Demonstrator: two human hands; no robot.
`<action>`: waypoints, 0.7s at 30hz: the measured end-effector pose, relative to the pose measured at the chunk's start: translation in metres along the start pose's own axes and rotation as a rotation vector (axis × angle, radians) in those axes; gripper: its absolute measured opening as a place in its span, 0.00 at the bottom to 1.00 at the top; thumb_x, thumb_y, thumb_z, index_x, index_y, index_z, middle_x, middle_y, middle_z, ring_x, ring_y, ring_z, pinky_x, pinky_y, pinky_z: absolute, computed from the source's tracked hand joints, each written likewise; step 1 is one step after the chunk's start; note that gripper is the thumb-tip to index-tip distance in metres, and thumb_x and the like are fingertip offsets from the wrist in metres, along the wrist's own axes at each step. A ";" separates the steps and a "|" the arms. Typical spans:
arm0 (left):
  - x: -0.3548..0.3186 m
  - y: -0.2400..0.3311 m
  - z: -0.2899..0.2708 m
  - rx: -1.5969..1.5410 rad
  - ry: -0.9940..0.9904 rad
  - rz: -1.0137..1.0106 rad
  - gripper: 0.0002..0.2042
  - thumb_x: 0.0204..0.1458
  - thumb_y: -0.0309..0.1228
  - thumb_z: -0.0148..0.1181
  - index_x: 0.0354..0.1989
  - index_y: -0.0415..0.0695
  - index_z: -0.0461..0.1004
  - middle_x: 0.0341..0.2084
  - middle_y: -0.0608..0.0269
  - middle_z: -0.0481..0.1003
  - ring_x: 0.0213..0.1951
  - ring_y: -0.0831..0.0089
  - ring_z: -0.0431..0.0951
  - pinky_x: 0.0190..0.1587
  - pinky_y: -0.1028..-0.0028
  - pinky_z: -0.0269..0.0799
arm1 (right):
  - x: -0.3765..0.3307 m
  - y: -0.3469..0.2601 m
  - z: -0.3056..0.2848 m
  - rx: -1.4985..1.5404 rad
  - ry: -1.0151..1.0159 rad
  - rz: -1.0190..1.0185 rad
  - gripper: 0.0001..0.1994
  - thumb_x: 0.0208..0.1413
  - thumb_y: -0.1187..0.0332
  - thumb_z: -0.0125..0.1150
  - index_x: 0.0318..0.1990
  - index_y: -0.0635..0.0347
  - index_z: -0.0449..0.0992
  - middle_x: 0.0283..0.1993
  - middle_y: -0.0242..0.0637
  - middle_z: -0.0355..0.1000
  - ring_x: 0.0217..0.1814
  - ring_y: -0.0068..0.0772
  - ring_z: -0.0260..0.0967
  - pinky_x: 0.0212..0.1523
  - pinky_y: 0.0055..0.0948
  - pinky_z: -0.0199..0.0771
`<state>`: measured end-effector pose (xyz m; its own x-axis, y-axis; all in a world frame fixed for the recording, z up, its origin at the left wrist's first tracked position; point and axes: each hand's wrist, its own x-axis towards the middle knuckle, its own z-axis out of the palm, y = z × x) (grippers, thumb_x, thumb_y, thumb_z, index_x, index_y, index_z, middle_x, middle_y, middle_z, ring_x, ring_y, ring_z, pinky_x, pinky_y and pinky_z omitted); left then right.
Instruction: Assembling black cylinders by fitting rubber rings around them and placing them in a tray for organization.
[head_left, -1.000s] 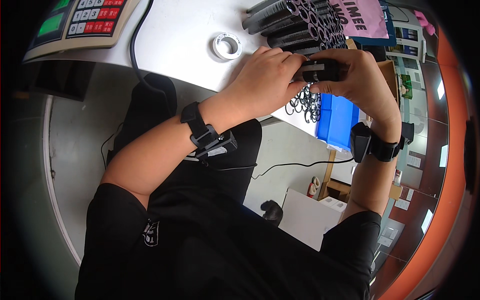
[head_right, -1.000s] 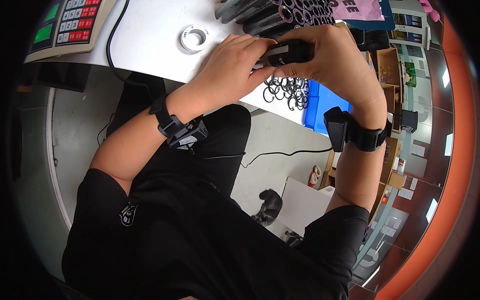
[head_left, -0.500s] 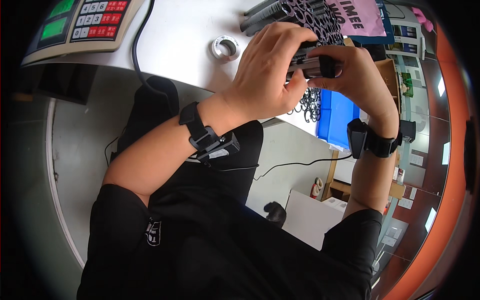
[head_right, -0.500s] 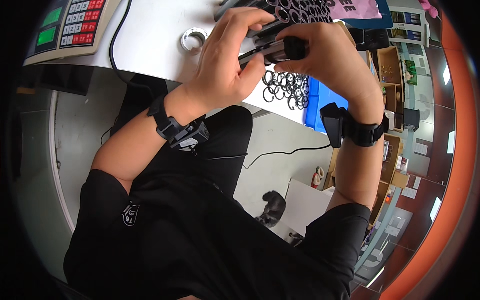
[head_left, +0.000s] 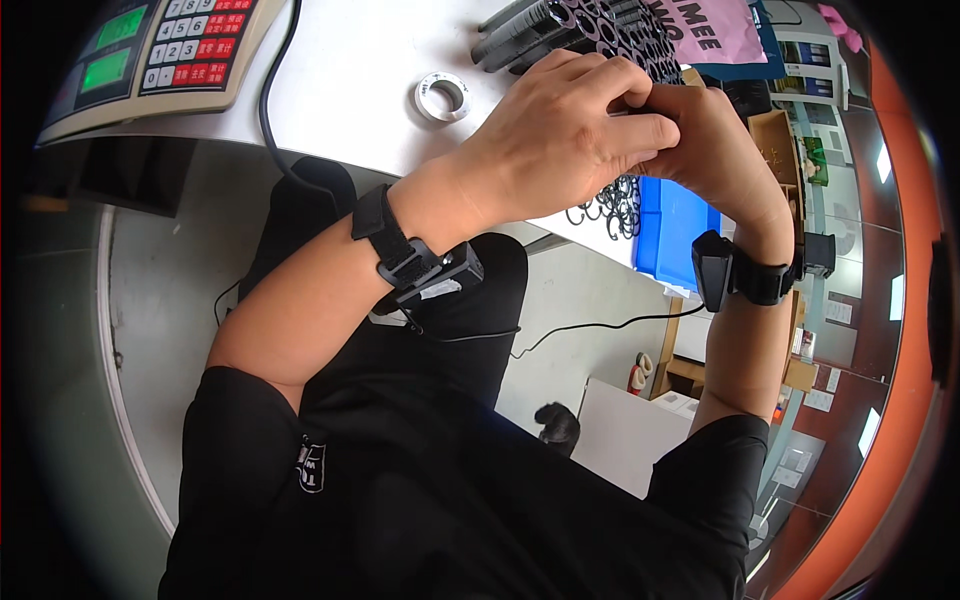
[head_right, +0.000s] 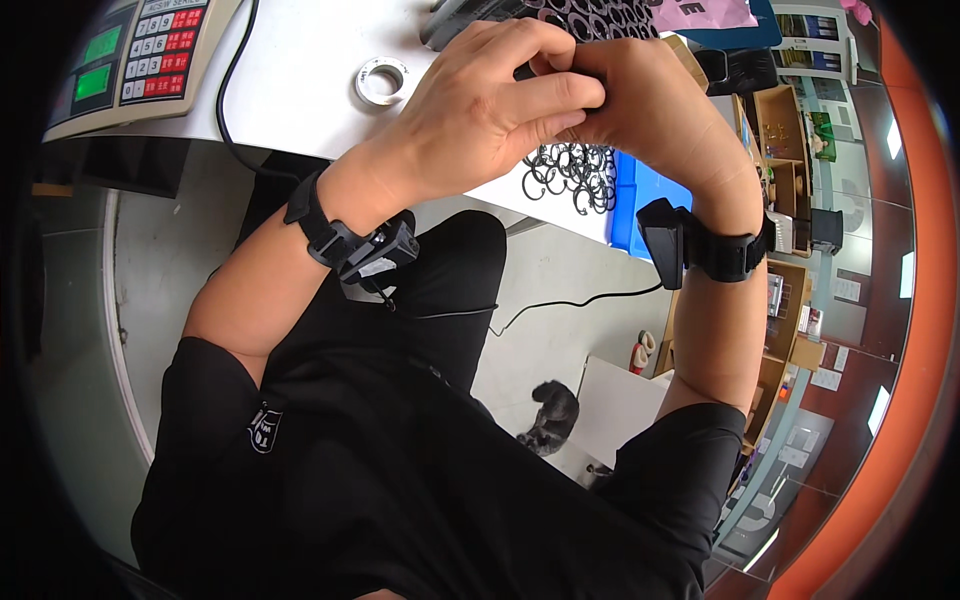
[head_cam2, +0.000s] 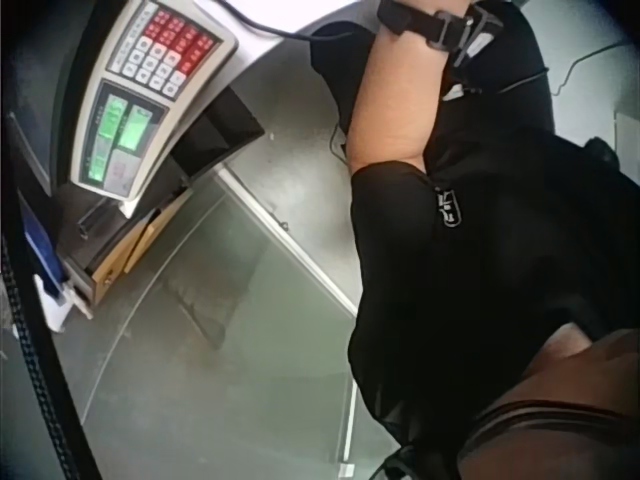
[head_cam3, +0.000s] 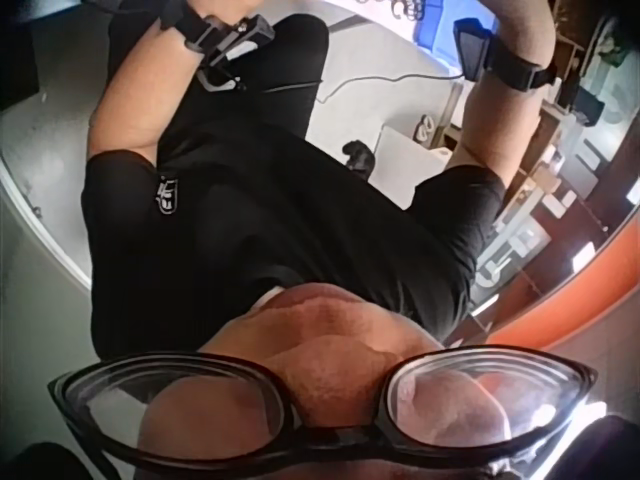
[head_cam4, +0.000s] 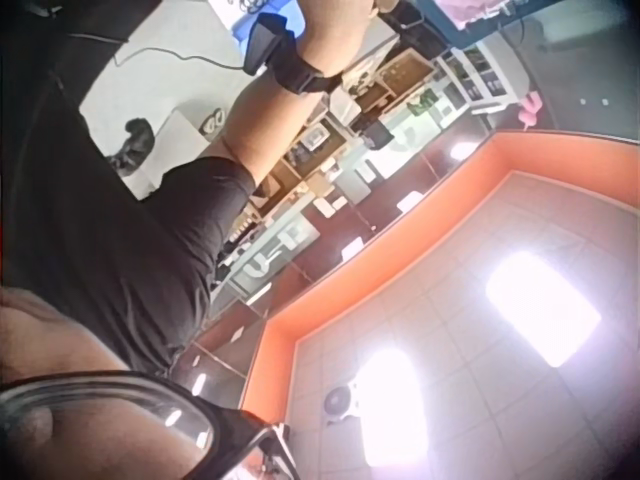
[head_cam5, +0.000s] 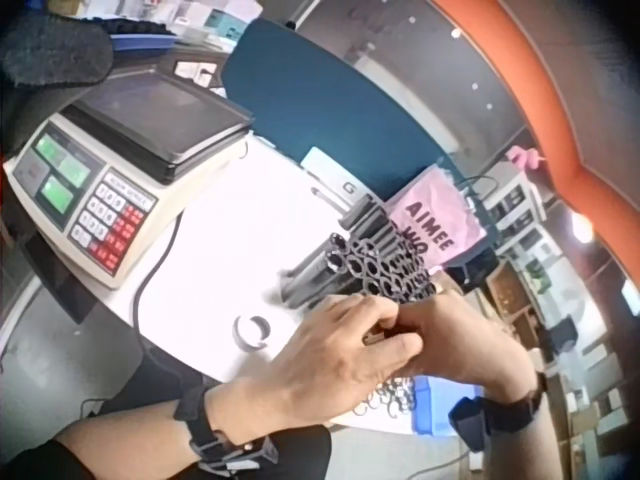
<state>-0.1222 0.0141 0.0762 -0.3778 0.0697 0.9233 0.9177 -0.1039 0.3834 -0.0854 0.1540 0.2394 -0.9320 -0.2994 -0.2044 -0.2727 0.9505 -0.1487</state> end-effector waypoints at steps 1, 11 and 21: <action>0.000 0.001 -0.001 -0.002 -0.004 -0.003 0.08 0.56 0.30 0.73 0.43 0.50 0.83 0.43 0.67 0.75 0.43 0.66 0.78 0.50 0.65 0.74 | 0.000 0.000 0.000 0.001 0.002 0.001 0.18 0.44 0.72 0.84 0.43 0.66 0.84 0.31 0.44 0.82 0.30 0.31 0.77 0.35 0.30 0.78; 0.001 -0.001 0.003 -0.044 0.036 -0.006 0.08 0.53 0.30 0.73 0.40 0.54 0.84 0.40 0.68 0.76 0.43 0.67 0.80 0.52 0.63 0.74 | -0.004 -0.006 -0.002 0.063 0.010 0.006 0.20 0.45 0.74 0.83 0.46 0.67 0.83 0.34 0.43 0.82 0.33 0.29 0.78 0.39 0.29 0.80; -0.008 -0.001 0.000 -0.118 0.044 -0.117 0.13 0.55 0.32 0.74 0.47 0.49 0.81 0.45 0.64 0.77 0.45 0.60 0.80 0.52 0.62 0.74 | -0.011 -0.007 -0.005 -0.016 0.061 -0.045 0.18 0.51 0.75 0.79 0.50 0.67 0.83 0.36 0.44 0.83 0.36 0.27 0.80 0.45 0.27 0.82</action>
<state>-0.1204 0.0137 0.0684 -0.4883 0.0452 0.8715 0.8475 -0.2134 0.4860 -0.0743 0.1515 0.2480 -0.9313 -0.3368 -0.1387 -0.3182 0.9376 -0.1405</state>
